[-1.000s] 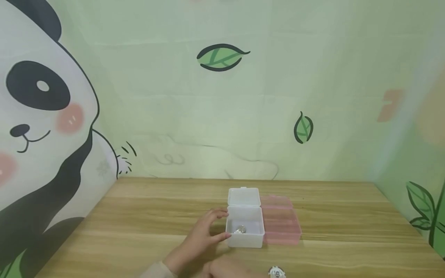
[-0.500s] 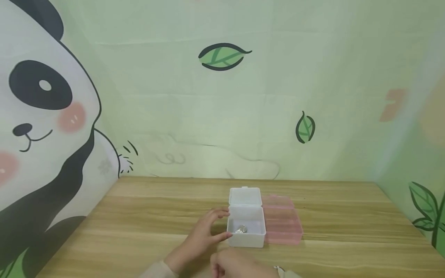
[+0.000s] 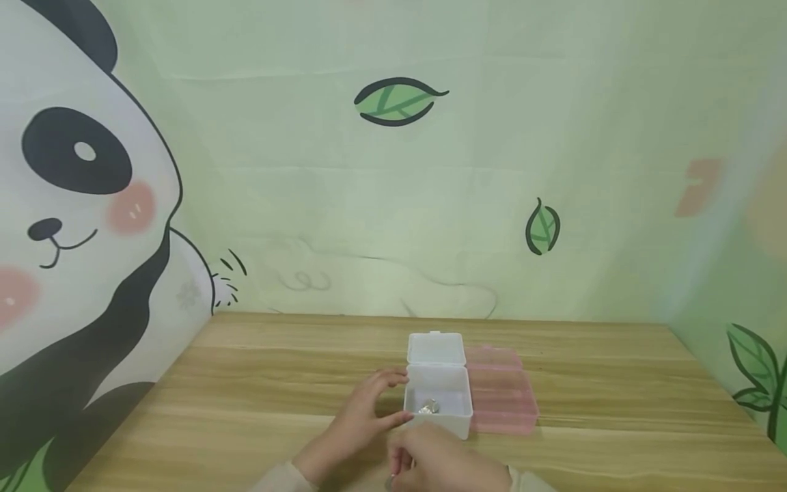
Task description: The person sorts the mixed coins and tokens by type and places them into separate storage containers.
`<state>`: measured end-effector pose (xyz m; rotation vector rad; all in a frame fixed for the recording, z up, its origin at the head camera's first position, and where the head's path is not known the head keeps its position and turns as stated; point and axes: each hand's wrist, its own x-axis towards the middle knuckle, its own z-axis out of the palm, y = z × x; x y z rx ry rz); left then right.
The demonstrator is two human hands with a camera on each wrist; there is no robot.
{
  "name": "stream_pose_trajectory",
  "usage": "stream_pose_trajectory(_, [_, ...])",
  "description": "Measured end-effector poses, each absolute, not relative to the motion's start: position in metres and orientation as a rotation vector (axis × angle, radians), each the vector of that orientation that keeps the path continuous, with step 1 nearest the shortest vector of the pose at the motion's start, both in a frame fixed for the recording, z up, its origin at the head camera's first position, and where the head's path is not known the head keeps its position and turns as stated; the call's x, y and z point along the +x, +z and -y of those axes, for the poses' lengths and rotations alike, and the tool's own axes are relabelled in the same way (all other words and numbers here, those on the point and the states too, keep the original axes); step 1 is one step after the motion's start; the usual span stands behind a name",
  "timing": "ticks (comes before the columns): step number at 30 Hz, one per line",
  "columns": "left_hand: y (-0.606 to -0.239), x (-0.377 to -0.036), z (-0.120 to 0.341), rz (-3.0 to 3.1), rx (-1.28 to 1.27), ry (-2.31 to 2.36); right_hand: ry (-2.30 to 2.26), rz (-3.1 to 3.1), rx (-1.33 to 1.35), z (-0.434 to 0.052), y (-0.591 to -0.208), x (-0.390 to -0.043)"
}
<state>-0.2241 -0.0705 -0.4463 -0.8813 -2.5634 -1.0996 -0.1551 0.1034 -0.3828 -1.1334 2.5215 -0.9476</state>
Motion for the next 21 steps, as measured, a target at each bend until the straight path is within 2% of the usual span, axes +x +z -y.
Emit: stream_pose_trajectory(21, [-0.446,-0.224,0.071,2.582,-0.892,-1.128,-1.117,-2.554,-0.898,-0.134,-0.358,-0.194])
